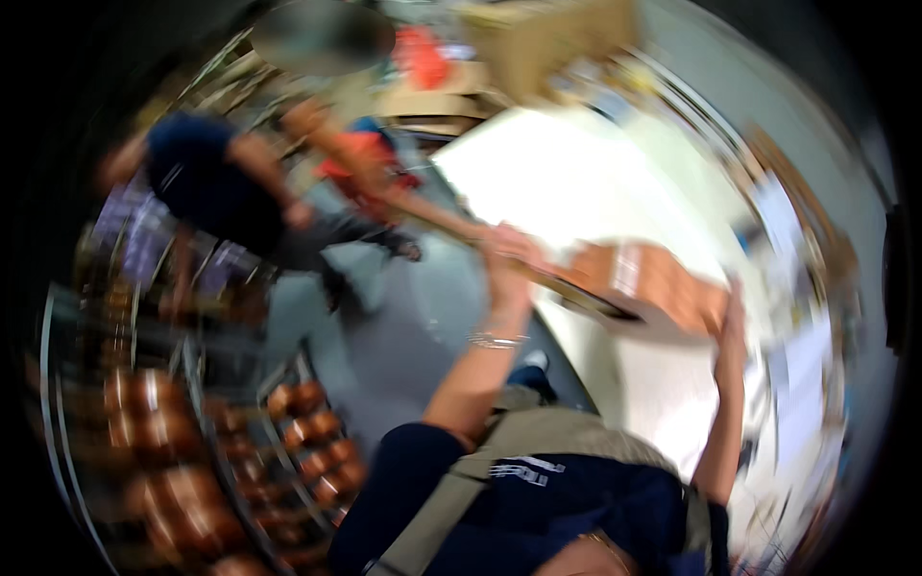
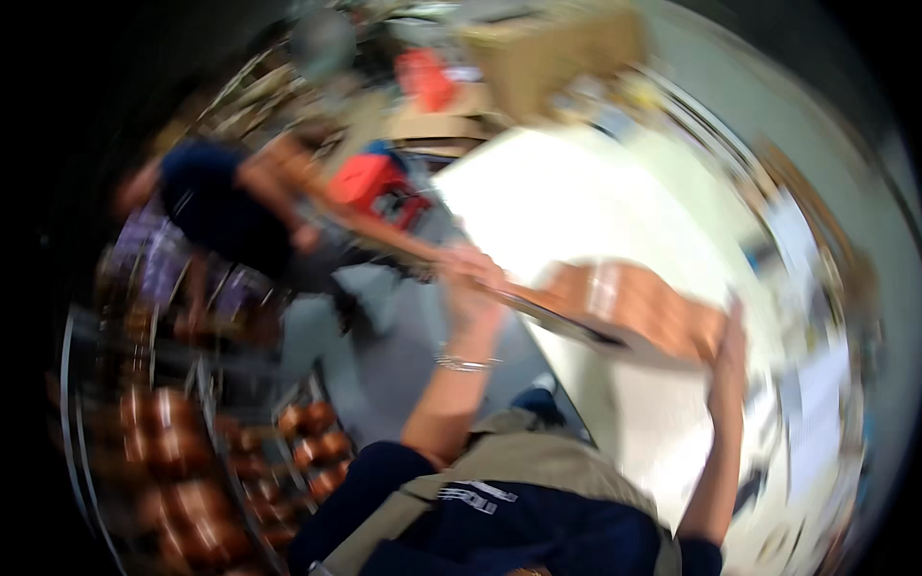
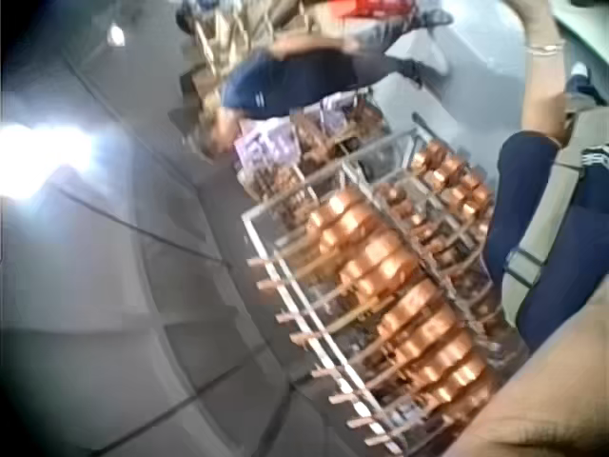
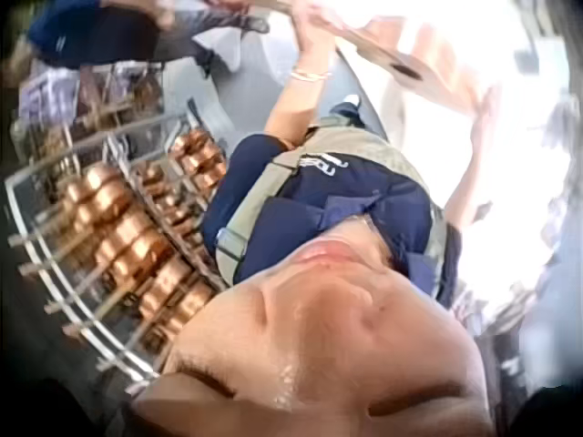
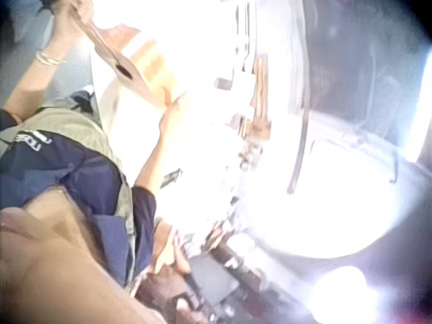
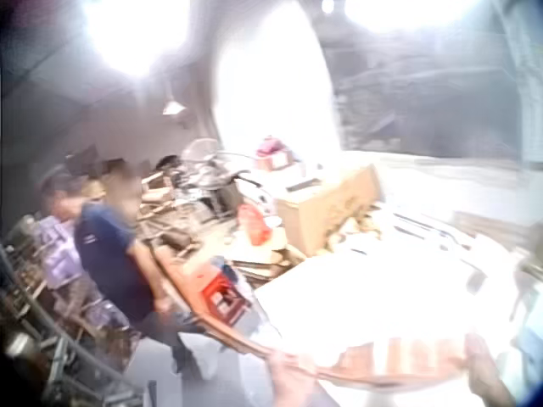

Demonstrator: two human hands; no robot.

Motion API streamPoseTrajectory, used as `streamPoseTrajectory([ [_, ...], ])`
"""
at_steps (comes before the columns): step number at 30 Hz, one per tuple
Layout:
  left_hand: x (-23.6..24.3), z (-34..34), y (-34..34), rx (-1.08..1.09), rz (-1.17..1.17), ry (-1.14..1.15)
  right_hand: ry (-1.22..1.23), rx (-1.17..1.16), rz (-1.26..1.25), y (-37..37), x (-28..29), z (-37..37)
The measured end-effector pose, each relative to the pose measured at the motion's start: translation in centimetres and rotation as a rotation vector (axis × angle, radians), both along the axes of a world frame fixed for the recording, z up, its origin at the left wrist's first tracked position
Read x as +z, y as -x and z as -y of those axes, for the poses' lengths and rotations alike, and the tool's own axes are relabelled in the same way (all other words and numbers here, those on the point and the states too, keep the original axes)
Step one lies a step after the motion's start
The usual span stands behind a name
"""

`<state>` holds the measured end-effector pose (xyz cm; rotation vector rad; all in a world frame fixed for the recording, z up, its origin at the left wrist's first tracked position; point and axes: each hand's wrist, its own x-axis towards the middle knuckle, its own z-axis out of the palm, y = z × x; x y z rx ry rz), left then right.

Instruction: The person sands the wooden body and neck of a ukulele using a piece of sandpaper and then removes the resulting dust using an air blow gun.

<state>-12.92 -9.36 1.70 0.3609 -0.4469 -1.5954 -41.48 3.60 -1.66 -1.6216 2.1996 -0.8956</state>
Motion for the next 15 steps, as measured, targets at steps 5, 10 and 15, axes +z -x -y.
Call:
streamPoseTrajectory([
  [5,-2.4,-0.6,-3.0,0.539,0.465,-0.285,0.125,0.341,-0.426,-9.0,3.9,3.2],
  [10,-9.9,3.2,-8.1,0.423,0.387,-0.675,0.110,0.200,-0.256,-4.1,1.0,4.7],
  [15,-11.4,1.0,-5.0,0.394,0.677,-0.713,0.128,0.074,1.313,-4.1,-12.0,2.0],
])
